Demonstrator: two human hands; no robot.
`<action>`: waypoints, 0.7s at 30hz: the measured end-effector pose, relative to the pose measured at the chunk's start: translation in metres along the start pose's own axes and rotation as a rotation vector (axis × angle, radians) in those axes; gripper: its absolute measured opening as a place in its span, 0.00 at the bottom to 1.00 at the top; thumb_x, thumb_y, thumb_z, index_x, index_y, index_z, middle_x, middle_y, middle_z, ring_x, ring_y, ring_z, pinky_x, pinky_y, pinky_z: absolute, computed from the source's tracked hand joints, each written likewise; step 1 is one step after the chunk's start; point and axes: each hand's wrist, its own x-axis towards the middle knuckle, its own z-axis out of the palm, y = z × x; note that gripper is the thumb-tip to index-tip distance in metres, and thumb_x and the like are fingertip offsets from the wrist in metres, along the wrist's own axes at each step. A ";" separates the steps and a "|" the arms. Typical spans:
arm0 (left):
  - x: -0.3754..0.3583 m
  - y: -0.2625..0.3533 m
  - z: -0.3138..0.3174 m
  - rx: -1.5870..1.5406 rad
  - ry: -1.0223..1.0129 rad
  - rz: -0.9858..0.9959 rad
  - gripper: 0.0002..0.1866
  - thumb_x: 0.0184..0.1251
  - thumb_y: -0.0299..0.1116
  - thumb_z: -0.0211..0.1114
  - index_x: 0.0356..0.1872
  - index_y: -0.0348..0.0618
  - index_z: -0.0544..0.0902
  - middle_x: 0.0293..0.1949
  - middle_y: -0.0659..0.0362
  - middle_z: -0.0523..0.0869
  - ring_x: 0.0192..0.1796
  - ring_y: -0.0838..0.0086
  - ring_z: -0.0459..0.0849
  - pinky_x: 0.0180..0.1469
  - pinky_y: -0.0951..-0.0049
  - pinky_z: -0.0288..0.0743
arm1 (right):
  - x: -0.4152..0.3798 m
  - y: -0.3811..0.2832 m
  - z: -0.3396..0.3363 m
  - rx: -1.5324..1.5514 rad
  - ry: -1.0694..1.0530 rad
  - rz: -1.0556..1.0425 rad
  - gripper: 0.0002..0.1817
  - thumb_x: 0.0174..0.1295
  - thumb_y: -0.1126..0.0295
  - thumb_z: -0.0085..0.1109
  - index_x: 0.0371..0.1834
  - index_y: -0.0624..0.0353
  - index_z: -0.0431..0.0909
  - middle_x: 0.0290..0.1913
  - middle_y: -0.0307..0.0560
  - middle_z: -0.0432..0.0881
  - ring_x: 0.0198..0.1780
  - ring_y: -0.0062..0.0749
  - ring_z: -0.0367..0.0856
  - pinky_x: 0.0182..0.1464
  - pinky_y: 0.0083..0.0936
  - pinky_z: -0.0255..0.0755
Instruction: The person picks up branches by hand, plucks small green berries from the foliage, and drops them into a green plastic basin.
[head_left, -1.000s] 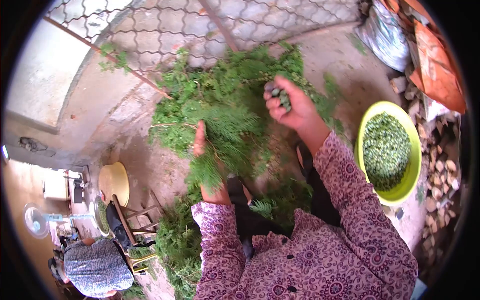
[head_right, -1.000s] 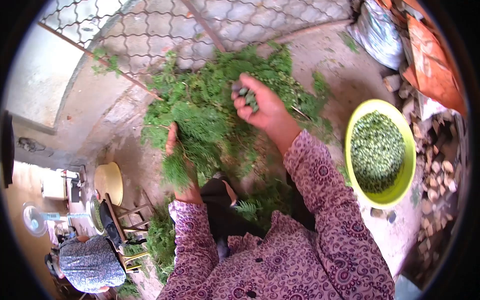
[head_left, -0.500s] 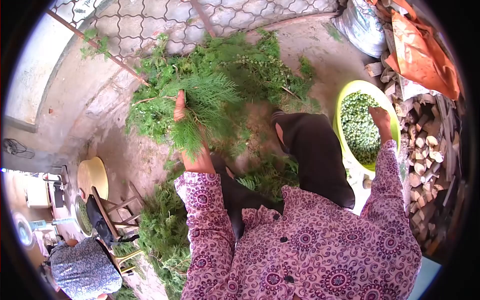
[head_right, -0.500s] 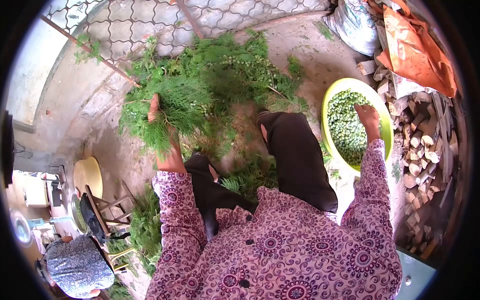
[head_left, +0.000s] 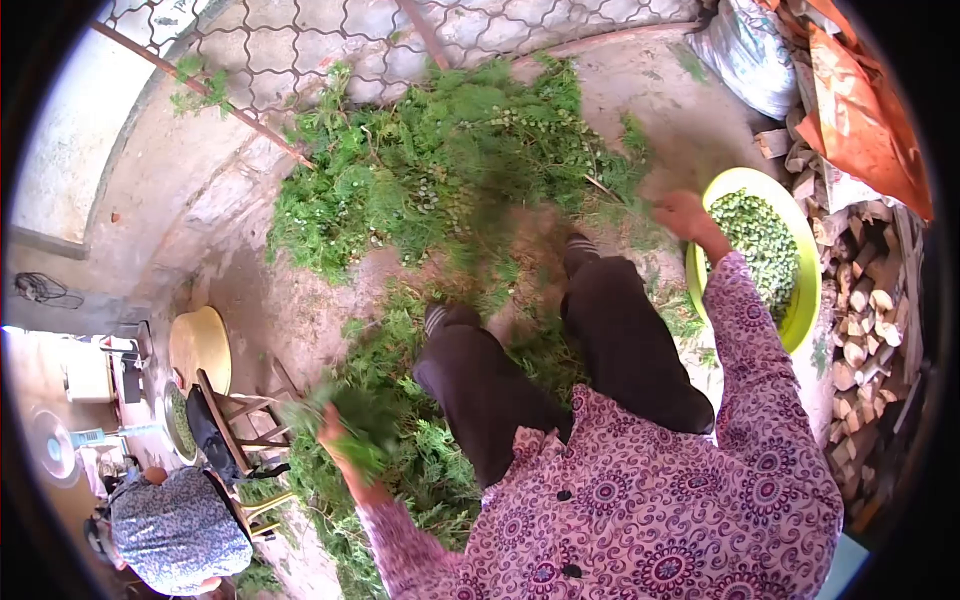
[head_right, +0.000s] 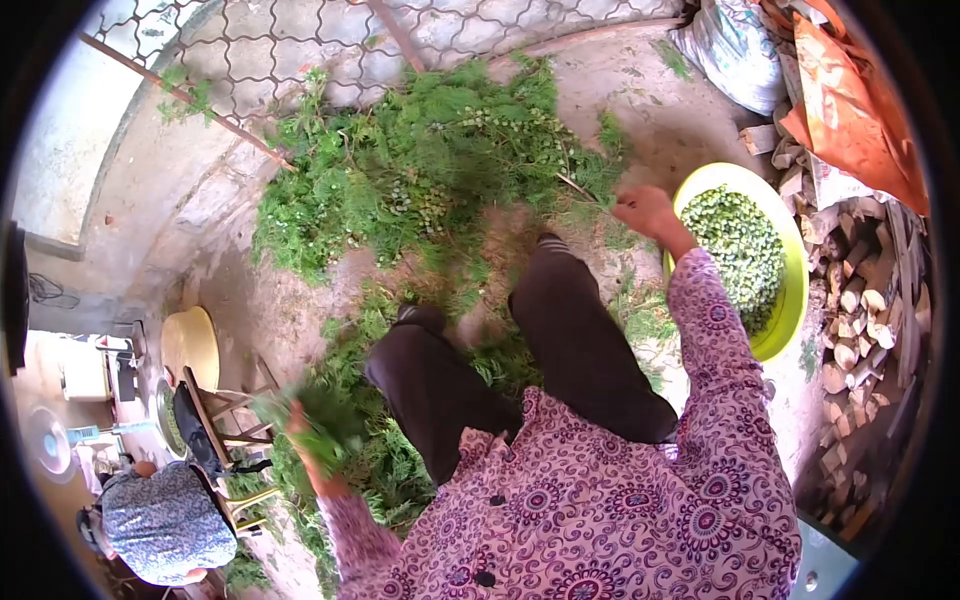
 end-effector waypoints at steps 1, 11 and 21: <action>-0.038 0.004 0.021 0.166 0.175 0.072 0.20 0.59 0.46 0.58 0.42 0.38 0.74 0.31 0.57 0.76 0.35 0.66 0.74 0.42 0.63 0.69 | 0.010 -0.009 0.016 -0.037 -0.006 -0.086 0.17 0.48 0.57 0.53 0.28 0.62 0.79 0.29 0.55 0.78 0.35 0.46 0.77 0.42 0.35 0.70; -0.097 -0.015 0.008 1.521 -0.174 -0.291 0.25 0.40 0.46 0.68 0.34 0.33 0.79 0.29 0.48 0.82 0.33 0.61 0.81 0.36 0.65 0.73 | 0.098 -0.098 0.154 0.088 -0.447 -0.399 0.16 0.44 0.61 0.53 0.25 0.65 0.78 0.27 0.59 0.77 0.33 0.51 0.76 0.39 0.40 0.69; 0.029 -0.001 0.103 1.450 -0.384 0.052 0.23 0.47 0.42 0.65 0.42 0.38 0.76 0.35 0.47 0.79 0.40 0.56 0.77 0.41 0.61 0.71 | 0.119 -0.132 0.300 -0.047 -0.814 -0.718 0.12 0.44 0.68 0.53 0.31 0.63 0.77 0.34 0.58 0.78 0.38 0.51 0.76 0.38 0.42 0.69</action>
